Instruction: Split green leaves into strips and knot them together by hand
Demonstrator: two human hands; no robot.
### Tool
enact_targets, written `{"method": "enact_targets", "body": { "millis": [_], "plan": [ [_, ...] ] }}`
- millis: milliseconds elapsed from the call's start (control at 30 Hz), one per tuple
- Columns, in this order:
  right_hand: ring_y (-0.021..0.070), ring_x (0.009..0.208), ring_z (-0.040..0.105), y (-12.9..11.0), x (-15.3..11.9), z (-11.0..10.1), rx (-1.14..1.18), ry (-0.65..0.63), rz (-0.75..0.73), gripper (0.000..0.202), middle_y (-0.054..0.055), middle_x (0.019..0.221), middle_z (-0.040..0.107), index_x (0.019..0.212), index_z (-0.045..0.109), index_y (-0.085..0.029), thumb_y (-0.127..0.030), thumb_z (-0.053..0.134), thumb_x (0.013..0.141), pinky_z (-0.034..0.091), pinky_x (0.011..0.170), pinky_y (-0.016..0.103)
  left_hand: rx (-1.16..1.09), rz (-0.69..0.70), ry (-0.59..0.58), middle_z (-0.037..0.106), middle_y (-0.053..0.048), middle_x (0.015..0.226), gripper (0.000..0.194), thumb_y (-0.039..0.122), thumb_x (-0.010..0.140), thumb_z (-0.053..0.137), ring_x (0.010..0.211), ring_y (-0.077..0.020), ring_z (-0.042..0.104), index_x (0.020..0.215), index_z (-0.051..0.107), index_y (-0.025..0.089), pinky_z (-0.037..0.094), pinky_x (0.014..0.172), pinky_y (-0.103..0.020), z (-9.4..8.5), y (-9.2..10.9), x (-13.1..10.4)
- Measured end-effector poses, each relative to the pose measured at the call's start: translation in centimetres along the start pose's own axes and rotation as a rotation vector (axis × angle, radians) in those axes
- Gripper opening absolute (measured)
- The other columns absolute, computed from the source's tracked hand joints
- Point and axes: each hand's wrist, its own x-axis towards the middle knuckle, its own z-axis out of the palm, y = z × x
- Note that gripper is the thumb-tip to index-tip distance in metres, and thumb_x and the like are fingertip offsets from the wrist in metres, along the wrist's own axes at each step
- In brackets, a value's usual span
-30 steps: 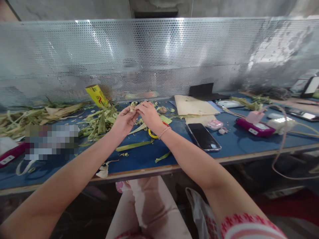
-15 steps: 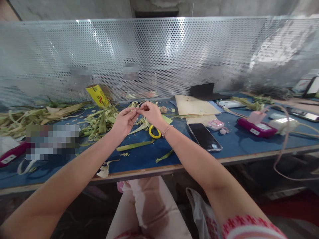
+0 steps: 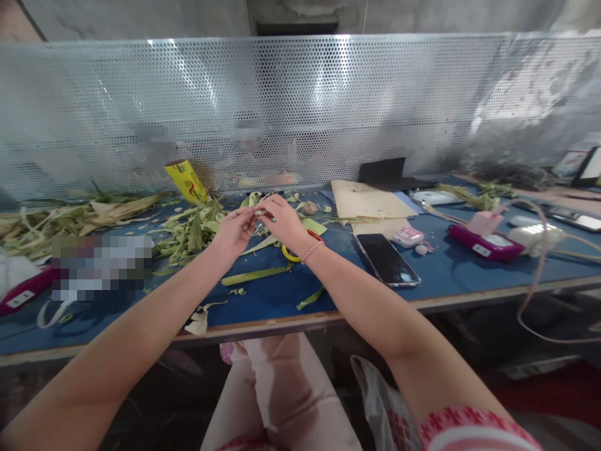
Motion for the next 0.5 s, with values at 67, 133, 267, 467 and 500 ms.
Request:
{"method": "enact_targets", "body": {
  "millis": [67,133,267,467,500],
  "plan": [
    [0.0152,0.086,0.055,0.01,-0.04,-0.12,-0.071,-0.004,-0.095,0.014,0.006,0.089,0.057,0.086,0.062,-0.019,-0.014,0.051,0.078,0.048,0.078,0.031,0.000,-0.039,0.001,0.057,0.002,0.053,0.011,0.006,0.063,0.063,0.051,-0.0042,0.053,0.060,0.055,0.013,0.043,0.054,-0.016,0.00,0.03,0.08],
    [0.0150,0.086,0.055,0.04,-0.02,-0.22,-0.115,-0.020,-0.152,0.014,0.005,0.087,0.059,0.085,0.063,-0.020,-0.016,0.051,0.080,0.047,0.081,0.031,0.005,-0.075,0.005,0.056,0.002,0.053,0.010,0.007,0.064,0.062,0.051,-0.0046,0.052,0.060,0.055,0.013,0.042,0.052,-0.016,0.02,0.11,0.16],
    [0.0148,0.084,0.056,0.27,0.07,-0.17,-0.142,-0.013,-0.147,0.013,0.005,0.085,0.060,0.084,0.064,-0.020,-0.018,0.051,0.081,0.046,0.079,0.030,0.005,-0.099,-0.002,0.055,0.002,0.054,0.011,0.011,0.065,0.063,0.051,-0.0046,0.051,0.059,0.054,0.013,0.040,0.050,-0.016,0.06,0.33,0.30],
    [0.0146,0.079,0.058,0.41,0.20,0.09,-0.045,0.063,0.042,0.006,0.005,0.081,0.064,0.076,0.065,-0.018,-0.018,0.059,0.074,0.047,0.072,0.027,0.093,-0.023,0.000,0.053,0.003,0.049,0.017,0.014,0.057,0.070,0.048,-0.0045,0.049,0.053,0.053,0.013,0.037,0.048,-0.018,-0.08,0.37,0.42],
    [0.0144,0.078,0.058,0.35,0.25,0.07,-0.015,0.067,0.096,0.006,0.004,0.079,0.064,0.075,0.065,-0.018,-0.019,0.059,0.074,0.047,0.071,0.027,0.145,0.013,-0.005,0.052,0.003,0.047,0.017,0.016,0.056,0.071,0.046,-0.0042,0.048,0.053,0.055,0.013,0.036,0.047,-0.018,-0.18,0.31,0.49]
  ]
}}
